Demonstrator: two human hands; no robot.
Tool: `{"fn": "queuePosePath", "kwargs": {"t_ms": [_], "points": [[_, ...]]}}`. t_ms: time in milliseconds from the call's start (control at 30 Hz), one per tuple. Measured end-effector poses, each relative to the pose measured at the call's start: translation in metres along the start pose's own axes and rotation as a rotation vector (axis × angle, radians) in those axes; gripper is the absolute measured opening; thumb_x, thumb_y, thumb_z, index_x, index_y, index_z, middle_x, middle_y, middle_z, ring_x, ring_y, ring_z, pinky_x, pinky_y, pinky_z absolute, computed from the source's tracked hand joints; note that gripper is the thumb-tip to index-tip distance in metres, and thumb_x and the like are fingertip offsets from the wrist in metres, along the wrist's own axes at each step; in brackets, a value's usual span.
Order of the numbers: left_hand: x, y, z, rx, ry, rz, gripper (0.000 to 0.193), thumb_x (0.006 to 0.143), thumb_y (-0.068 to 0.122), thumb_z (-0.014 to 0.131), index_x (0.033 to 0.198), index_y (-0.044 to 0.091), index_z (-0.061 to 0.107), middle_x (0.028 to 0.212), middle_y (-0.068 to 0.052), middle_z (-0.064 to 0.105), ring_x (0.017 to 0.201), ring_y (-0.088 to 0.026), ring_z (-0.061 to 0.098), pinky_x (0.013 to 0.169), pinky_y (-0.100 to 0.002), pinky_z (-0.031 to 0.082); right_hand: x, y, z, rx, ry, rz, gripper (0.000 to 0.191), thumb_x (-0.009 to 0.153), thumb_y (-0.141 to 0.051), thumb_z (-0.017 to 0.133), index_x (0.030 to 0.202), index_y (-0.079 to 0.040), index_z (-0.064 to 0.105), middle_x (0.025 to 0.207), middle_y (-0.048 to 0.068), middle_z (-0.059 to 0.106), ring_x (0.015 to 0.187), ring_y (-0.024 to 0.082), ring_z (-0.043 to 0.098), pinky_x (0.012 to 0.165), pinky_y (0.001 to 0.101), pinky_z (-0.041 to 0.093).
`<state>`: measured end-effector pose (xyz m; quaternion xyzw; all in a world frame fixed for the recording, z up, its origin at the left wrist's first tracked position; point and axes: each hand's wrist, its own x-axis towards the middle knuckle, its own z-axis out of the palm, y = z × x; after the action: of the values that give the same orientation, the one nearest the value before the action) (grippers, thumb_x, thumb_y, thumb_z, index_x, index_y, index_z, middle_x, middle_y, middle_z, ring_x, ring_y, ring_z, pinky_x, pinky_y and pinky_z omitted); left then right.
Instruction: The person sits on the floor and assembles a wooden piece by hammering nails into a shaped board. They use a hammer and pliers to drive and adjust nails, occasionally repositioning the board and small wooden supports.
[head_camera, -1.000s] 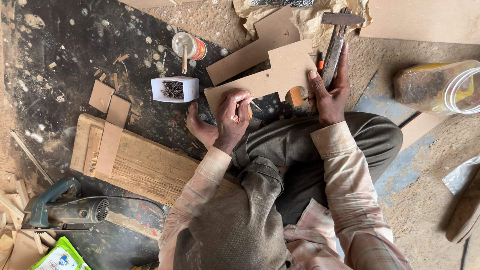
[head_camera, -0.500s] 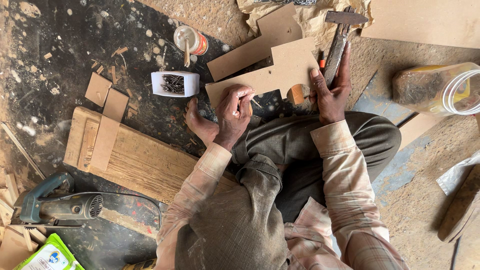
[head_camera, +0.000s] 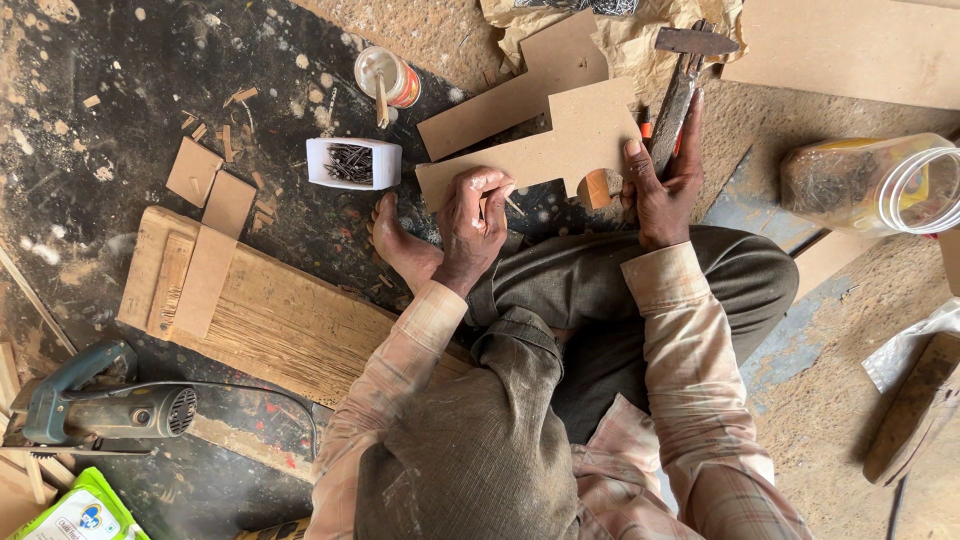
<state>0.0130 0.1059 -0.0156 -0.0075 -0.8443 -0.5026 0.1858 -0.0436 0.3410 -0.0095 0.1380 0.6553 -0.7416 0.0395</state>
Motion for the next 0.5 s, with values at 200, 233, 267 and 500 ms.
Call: {"fn": "queuePosePath", "kwargs": {"t_ms": [200, 233, 267, 500], "points": [[0.0039, 0.0024, 0.0018, -0.002, 0.011, 0.038, 0.021, 0.097, -0.004, 0.069, 0.111, 0.005, 0.057, 0.104, -0.009, 0.071, 0.099, -0.029, 0.070, 0.088, -0.041, 0.056, 0.0015, -0.0019, -0.0007, -0.008, -0.006, -0.014, 0.092, 0.102, -0.015, 0.081, 0.173, -0.017, 0.022, 0.101, 0.003, 0.069, 0.063, 0.006, 0.054, 0.050, 0.0238, 0.047], [0.0047, 0.0026, 0.0016, 0.008, 0.016, 0.055, 0.021, 0.096, -0.004, 0.070, 0.110, 0.005, 0.057, 0.103, -0.009, 0.071, 0.098, -0.029, 0.070, 0.088, -0.041, 0.056, 0.0018, -0.0023, -0.0002, -0.014, -0.006, -0.017, 0.092, 0.102, -0.016, 0.082, 0.172, -0.016, 0.023, 0.102, 0.003, 0.070, 0.063, 0.006, 0.054, 0.050, 0.0240, 0.047], [0.0050, 0.0032, 0.0018, 0.003, 0.007, 0.057, 0.021, 0.096, -0.004, 0.070, 0.110, 0.005, 0.056, 0.102, -0.009, 0.071, 0.098, -0.028, 0.070, 0.088, -0.041, 0.056, 0.0017, -0.0029, -0.0003, -0.021, -0.005, -0.018, 0.092, 0.102, -0.016, 0.081, 0.172, -0.016, 0.022, 0.100, 0.003, 0.069, 0.062, 0.006, 0.053, 0.050, 0.0242, 0.047], [0.0060, 0.0025, 0.0050, -0.005, 0.010, 0.037, 0.021, 0.096, -0.005, 0.070, 0.108, 0.004, 0.055, 0.102, -0.009, 0.071, 0.097, -0.028, 0.070, 0.087, -0.040, 0.057, 0.0015, -0.0053, -0.0016, -0.007, -0.005, 0.005, 0.092, 0.103, -0.015, 0.080, 0.172, -0.018, 0.020, 0.092, 0.002, 0.065, 0.057, 0.006, 0.052, 0.047, 0.0243, 0.045]]}}
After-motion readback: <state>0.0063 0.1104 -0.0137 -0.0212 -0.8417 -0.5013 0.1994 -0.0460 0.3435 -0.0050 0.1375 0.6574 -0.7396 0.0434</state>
